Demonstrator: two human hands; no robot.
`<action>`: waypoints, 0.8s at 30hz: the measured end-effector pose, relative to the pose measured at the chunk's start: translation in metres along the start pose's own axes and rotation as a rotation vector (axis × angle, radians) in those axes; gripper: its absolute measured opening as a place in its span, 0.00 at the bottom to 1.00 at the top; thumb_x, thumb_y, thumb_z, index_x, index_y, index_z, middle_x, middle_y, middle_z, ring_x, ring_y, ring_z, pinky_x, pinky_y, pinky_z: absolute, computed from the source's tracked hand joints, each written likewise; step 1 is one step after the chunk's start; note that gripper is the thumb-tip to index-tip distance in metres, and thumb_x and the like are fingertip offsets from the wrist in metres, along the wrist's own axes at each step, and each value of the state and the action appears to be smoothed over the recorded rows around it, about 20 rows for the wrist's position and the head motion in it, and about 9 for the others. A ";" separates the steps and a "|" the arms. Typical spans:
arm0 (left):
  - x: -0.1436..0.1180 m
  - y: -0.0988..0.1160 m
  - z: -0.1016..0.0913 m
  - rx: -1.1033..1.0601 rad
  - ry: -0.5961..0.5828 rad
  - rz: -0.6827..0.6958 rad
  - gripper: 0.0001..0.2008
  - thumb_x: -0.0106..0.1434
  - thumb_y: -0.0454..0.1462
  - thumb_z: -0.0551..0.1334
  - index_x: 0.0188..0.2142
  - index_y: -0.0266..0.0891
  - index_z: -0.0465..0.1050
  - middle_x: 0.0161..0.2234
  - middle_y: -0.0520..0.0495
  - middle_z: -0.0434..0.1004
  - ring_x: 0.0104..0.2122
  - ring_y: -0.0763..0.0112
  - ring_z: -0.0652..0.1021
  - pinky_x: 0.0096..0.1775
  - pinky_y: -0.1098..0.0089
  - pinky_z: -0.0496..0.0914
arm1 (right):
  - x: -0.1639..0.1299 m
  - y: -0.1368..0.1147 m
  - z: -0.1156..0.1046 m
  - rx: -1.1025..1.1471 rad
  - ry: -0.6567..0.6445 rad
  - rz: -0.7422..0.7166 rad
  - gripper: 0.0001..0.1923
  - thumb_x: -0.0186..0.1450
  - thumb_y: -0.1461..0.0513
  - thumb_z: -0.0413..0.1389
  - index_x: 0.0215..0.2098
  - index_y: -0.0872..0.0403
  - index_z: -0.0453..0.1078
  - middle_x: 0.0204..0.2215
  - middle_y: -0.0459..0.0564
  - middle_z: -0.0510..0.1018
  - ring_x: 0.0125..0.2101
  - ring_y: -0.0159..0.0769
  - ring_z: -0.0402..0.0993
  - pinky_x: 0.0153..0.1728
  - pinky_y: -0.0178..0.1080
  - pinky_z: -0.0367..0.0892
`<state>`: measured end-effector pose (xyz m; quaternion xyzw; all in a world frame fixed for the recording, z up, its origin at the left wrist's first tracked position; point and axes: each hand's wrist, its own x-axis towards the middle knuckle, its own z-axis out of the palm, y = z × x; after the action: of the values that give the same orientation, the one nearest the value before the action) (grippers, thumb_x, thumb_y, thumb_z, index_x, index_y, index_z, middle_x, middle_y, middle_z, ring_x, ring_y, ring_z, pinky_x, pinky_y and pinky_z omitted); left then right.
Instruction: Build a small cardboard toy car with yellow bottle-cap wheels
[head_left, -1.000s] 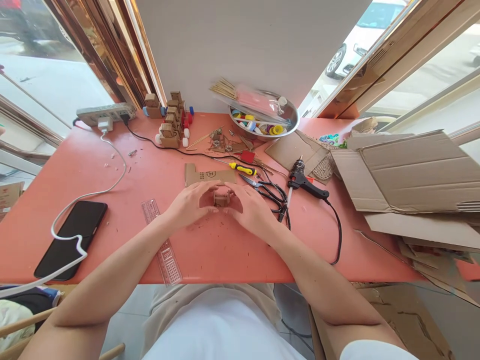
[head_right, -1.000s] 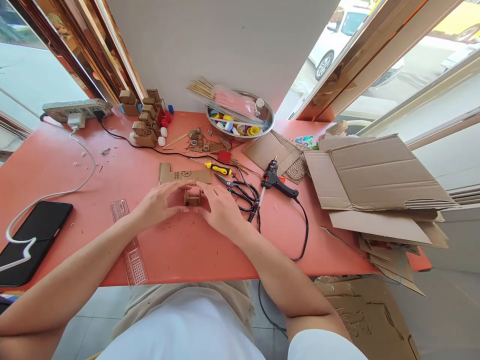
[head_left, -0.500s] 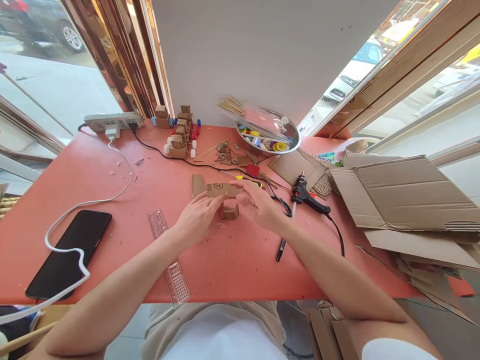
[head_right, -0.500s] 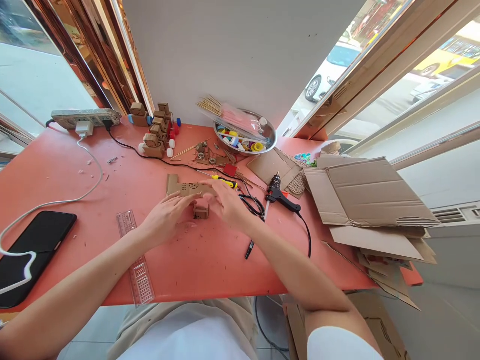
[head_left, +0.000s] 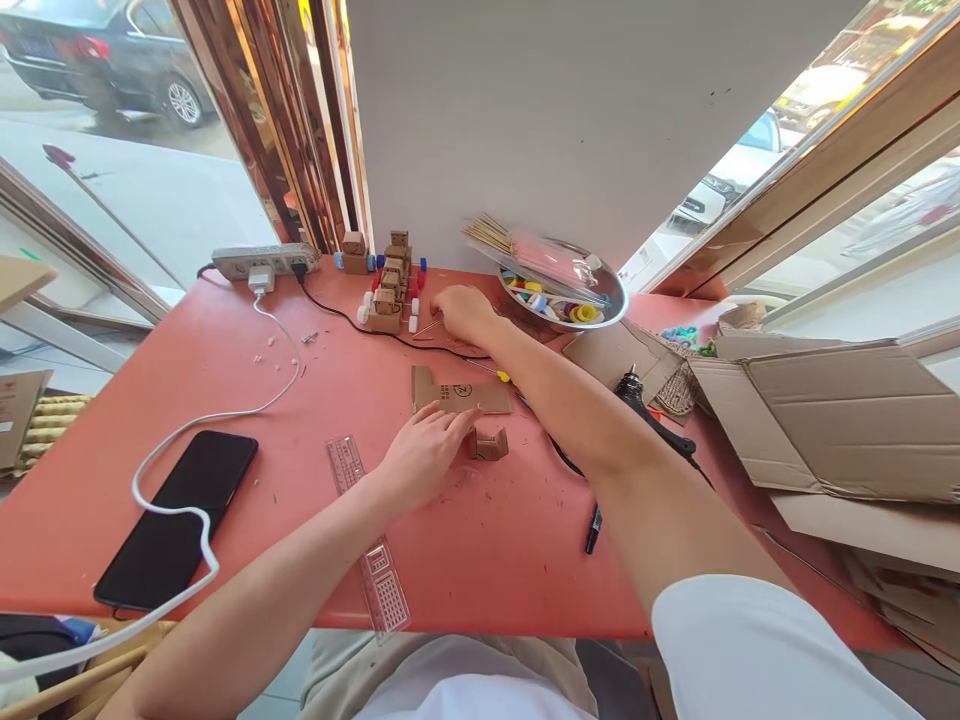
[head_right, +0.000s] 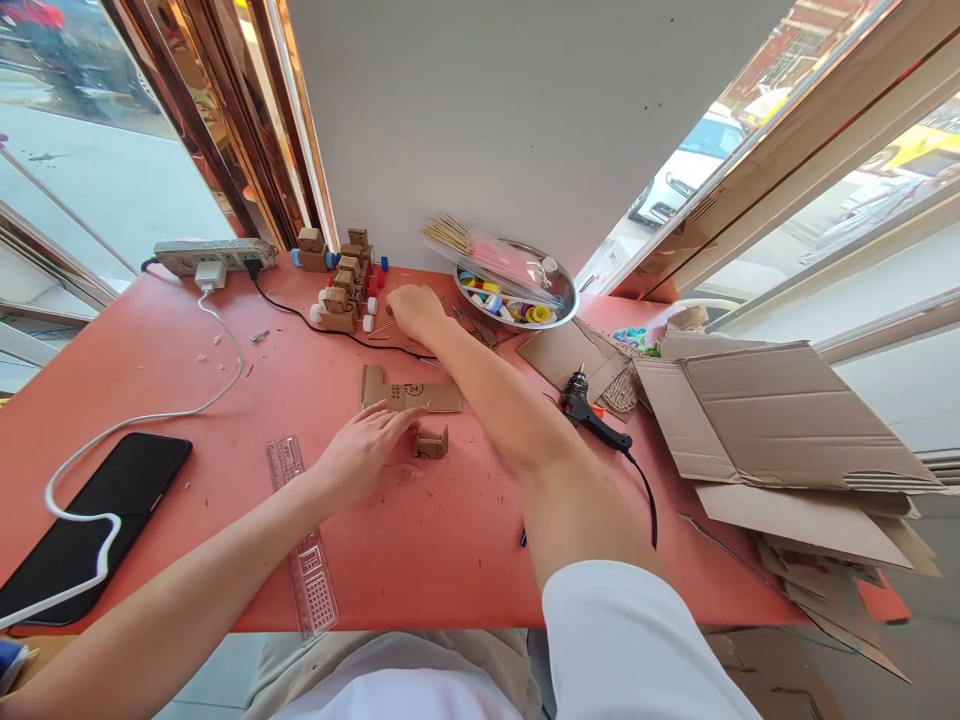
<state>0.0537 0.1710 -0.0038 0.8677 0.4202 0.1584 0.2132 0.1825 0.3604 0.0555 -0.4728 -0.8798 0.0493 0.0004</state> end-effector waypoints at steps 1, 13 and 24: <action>0.000 0.000 0.000 0.001 -0.006 0.002 0.34 0.64 0.39 0.72 0.68 0.43 0.66 0.55 0.39 0.86 0.57 0.52 0.84 0.69 0.46 0.69 | 0.004 0.000 0.001 -0.019 -0.014 -0.003 0.18 0.67 0.72 0.53 0.44 0.55 0.84 0.47 0.62 0.87 0.51 0.52 0.83 0.51 0.47 0.74; -0.001 -0.005 0.001 -0.008 0.011 0.035 0.35 0.65 0.38 0.71 0.69 0.45 0.65 0.52 0.39 0.86 0.55 0.52 0.85 0.68 0.46 0.70 | -0.001 0.007 -0.008 -0.048 -0.076 -0.095 0.17 0.70 0.71 0.50 0.46 0.54 0.79 0.51 0.64 0.85 0.52 0.51 0.83 0.48 0.45 0.72; 0.002 0.002 -0.005 0.026 -0.025 0.010 0.33 0.65 0.39 0.72 0.67 0.41 0.67 0.54 0.37 0.86 0.55 0.50 0.85 0.66 0.48 0.72 | -0.008 0.029 -0.030 0.489 0.088 -0.003 0.13 0.70 0.71 0.50 0.48 0.54 0.71 0.43 0.54 0.86 0.37 0.36 0.81 0.44 0.39 0.73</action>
<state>0.0537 0.1727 0.0018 0.8744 0.4153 0.1429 0.2063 0.2123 0.3723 0.0835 -0.4589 -0.8416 0.2401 0.1530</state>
